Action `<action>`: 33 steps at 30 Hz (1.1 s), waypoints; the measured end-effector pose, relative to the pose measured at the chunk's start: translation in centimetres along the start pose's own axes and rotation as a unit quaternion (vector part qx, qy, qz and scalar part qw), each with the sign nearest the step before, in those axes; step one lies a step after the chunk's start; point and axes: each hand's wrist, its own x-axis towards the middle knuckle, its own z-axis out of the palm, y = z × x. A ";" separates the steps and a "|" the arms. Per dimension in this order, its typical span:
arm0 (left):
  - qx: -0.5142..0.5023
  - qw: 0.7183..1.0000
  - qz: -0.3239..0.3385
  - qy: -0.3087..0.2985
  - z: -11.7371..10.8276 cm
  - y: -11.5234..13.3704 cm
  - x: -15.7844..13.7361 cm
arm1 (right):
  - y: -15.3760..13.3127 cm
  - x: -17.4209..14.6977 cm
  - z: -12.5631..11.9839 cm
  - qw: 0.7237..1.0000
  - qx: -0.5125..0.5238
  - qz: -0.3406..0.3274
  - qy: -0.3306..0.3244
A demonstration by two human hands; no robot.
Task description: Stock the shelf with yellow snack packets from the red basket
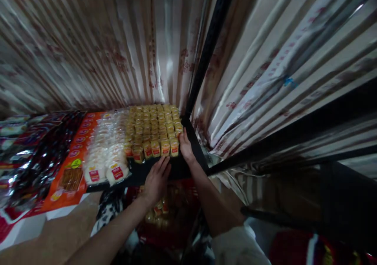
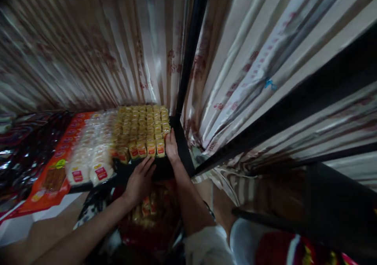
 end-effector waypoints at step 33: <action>-0.130 0.946 -0.221 0.199 2.2 -2.3 -5.1 | -5.5 -14.1 5.4 0.898 -0.204 -0.350 -0.173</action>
